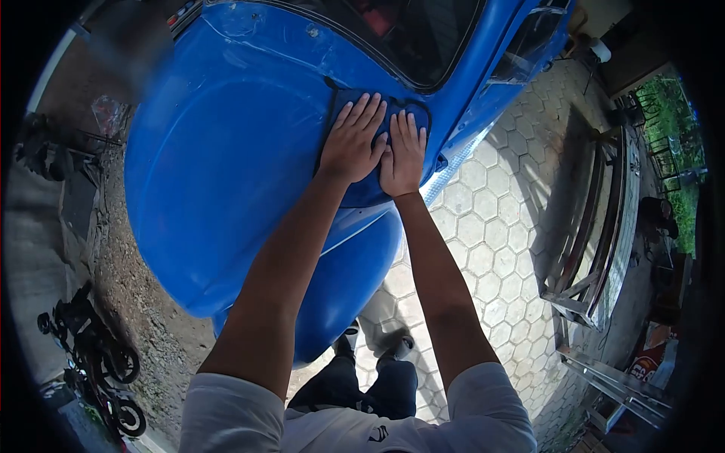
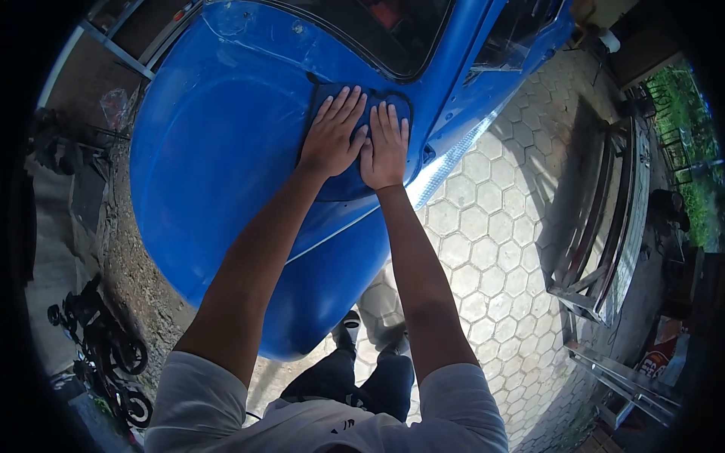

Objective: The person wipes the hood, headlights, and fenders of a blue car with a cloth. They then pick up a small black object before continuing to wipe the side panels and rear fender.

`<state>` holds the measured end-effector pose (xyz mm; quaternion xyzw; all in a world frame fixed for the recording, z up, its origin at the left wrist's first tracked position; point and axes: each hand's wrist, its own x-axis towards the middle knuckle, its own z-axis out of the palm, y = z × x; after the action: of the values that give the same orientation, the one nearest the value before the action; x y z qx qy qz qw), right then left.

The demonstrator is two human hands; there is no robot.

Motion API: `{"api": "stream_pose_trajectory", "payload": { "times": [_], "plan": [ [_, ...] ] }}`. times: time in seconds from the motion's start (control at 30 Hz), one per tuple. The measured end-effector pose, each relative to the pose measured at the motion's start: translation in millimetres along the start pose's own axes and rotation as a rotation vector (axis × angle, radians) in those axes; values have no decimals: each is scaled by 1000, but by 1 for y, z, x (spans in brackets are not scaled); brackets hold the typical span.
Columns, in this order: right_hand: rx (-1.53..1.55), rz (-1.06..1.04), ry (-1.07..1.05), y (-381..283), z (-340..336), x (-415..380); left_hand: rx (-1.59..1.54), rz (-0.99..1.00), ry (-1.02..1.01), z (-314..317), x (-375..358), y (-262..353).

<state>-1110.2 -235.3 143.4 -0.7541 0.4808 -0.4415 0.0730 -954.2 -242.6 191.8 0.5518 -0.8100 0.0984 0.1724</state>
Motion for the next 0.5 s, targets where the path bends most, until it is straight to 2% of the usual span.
{"api": "stream_pose_trajectory", "payload": {
  "times": [0.13, 0.2, 0.27, 0.37, 0.5],
  "plan": [
    [-85, -252, -217, 19, -13, 50, -40, -272, 89, 3, 9, 13],
    [-177, -389, -371, 21, -21, 74, -24, -477, 124, 6, 7, 21],
    [-255, -528, -443, 21, -15, 103, -11, -688, 185, 8, 12, 25],
    [-263, -621, -510, 11, -2, 118, 61, -986, 275, 14, 12, 33],
    [-245, -676, -565, 6, 5, 133, 43, -1052, 250, 12, 15, 31]
  ]
}}
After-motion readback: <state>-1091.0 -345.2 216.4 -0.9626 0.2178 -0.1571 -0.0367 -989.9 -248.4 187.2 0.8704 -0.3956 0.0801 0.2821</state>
